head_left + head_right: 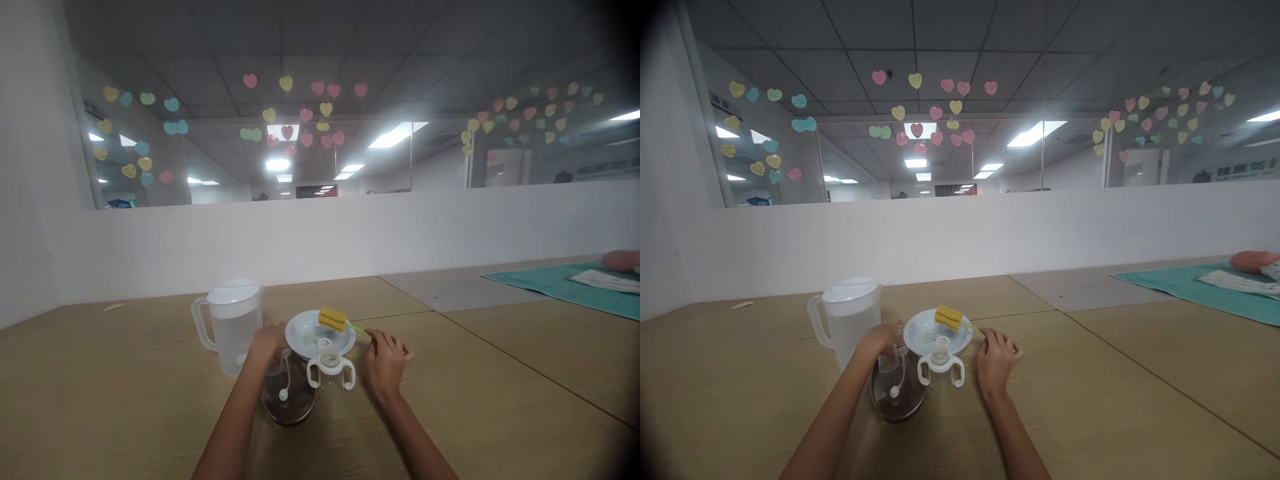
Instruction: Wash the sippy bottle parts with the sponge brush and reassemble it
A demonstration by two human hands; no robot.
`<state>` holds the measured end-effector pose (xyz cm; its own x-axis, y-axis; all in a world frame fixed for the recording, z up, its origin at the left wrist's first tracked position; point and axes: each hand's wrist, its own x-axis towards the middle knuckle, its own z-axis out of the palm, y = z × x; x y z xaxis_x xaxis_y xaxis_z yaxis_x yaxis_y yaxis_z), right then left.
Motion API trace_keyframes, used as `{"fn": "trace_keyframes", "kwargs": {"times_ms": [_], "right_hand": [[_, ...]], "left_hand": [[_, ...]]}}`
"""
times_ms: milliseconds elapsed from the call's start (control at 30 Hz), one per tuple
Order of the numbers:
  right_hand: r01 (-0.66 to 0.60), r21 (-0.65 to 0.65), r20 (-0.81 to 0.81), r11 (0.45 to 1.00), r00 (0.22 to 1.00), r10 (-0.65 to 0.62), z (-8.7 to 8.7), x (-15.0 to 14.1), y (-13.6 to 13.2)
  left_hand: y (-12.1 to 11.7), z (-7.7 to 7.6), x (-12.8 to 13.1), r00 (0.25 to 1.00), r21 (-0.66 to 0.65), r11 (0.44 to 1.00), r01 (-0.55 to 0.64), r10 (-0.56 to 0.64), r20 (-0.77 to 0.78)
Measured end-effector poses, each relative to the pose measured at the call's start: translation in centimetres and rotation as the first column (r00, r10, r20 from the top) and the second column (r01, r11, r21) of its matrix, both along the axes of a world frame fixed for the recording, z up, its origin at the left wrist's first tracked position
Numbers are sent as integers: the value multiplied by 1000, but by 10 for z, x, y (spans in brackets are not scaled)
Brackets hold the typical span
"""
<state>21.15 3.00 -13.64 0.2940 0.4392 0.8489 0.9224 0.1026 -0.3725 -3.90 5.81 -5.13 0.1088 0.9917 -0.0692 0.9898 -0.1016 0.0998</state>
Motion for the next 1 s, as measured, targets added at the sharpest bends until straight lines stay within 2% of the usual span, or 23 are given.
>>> {"fn": "trace_keyframes", "kwargs": {"times_ms": [100, 200, 300, 400, 533, 733, 1000], "right_hand": [[10, -27, -14, 1000, 1000, -10, 1, -1, 0], [5, -47, -32, 999, 999, -7, 1, -1, 0], [-1, -56, -57, 998, 998, -2, 1, -1, 0], [14, -53, -78, 998, 997, -19, 1, -2, 0], [27, -61, -101, 998, 994, -33, 1, -2, 1], [30, -78, -126, 997, 991, -40, -1, -1, 3], [30, -64, -125, 998, 991, -38, -3, -1, 5]], "left_hand": [[5, -12, 2, 1000, -57, 998, -12, 11, -8], [5, -14, 1, 1000, -96, 995, 8, -10, -18], [2, -7, 2, 987, 21, 988, 156, -157, 33], [2, -3, 12, 945, 160, 941, 300, -316, 83], [7, -15, 32, 904, 222, 896, 385, -415, 107], [20, -40, 36, 915, 203, 911, 357, -386, 121], [24, -43, 36, 916, 205, 918, 340, -373, 150]]}}
